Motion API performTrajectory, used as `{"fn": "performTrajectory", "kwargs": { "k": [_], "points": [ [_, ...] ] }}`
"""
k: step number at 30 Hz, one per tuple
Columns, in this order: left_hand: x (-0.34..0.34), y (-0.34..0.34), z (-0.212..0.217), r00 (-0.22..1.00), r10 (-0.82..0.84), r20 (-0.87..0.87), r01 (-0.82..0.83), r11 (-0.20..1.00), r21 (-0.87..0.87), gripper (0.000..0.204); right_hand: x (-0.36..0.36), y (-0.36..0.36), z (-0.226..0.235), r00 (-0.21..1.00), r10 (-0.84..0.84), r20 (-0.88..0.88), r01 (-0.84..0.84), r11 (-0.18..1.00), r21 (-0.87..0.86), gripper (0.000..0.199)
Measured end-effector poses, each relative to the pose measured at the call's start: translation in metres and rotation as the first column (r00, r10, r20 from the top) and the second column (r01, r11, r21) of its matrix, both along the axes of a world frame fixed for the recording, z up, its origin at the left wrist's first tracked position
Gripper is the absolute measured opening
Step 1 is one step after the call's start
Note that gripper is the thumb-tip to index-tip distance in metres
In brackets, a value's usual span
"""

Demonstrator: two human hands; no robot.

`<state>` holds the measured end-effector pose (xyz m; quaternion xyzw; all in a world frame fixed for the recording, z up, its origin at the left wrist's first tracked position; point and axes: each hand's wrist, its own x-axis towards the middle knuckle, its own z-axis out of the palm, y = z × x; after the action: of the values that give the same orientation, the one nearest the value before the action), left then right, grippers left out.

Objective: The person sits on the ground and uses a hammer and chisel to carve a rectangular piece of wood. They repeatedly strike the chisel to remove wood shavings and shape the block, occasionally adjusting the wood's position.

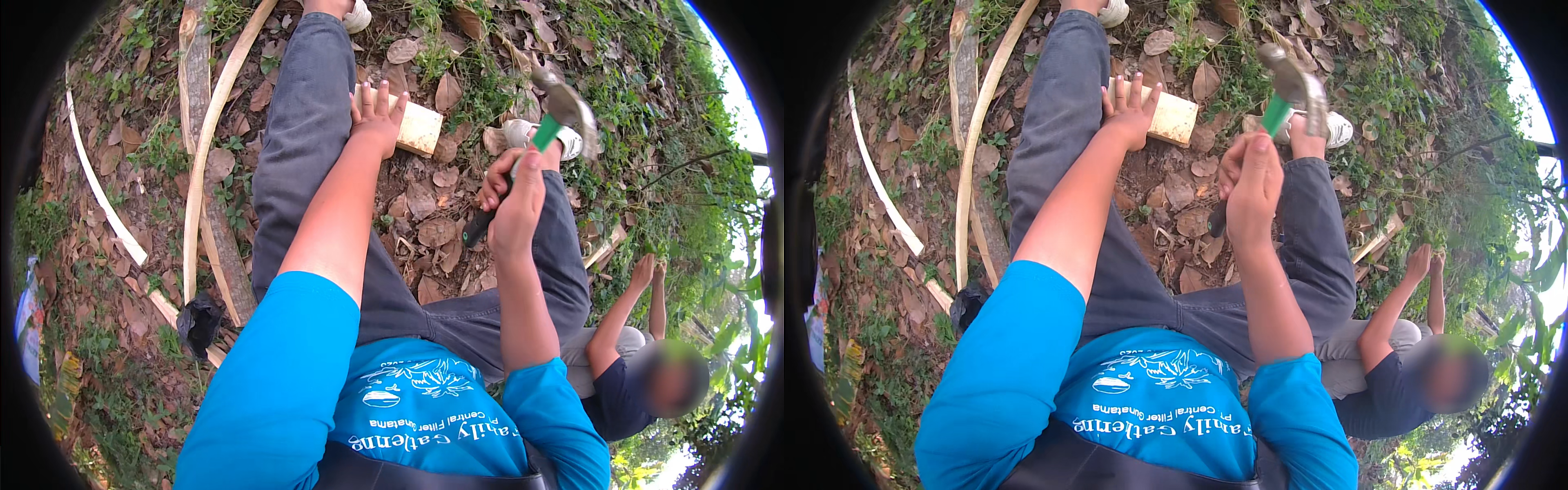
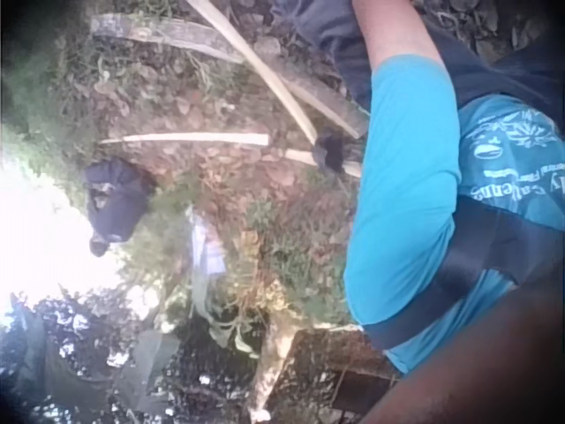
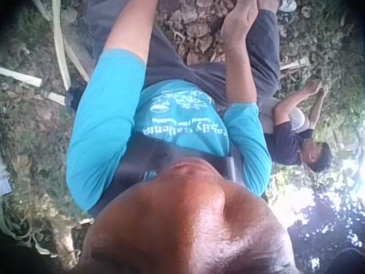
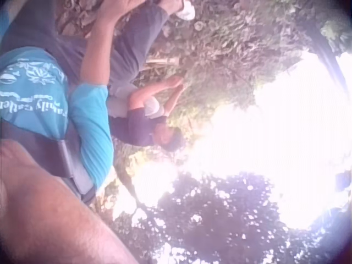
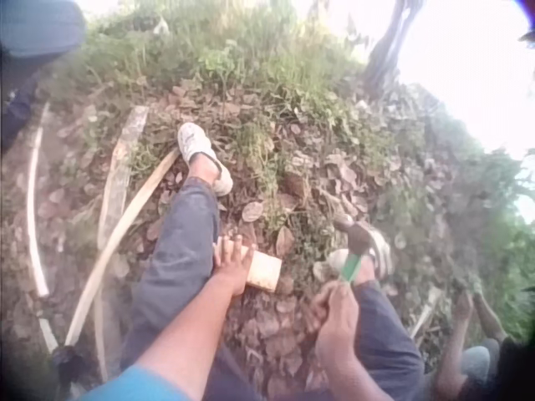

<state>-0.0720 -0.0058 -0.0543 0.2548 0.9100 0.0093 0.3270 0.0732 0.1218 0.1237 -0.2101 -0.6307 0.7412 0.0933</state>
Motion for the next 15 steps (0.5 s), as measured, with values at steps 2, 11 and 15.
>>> {"fn": "performTrajectory", "kwargs": {
  "k": [2,11,15],
  "points": [
    [0.003,-0.002,-0.002,1.000,0.007,-0.003,-0.007,1.000,0.006,0.112,-0.003,-0.011,0.007,0.962,-0.113,-0.250,0.109,0.994,-0.032,0.047],
    [0.004,0.004,-0.002,0.999,-0.028,0.024,0.028,1.000,-0.003,0.112,0.009,0.021,-0.097,0.857,0.016,0.516,-0.304,0.824,0.478,0.056],
    [0.000,-0.003,0.000,1.000,-0.006,-0.003,0.006,1.000,-0.003,0.112,-0.009,-0.006,0.000,0.999,-0.021,-0.047,0.022,0.999,0.025,0.044]
  ]
}}
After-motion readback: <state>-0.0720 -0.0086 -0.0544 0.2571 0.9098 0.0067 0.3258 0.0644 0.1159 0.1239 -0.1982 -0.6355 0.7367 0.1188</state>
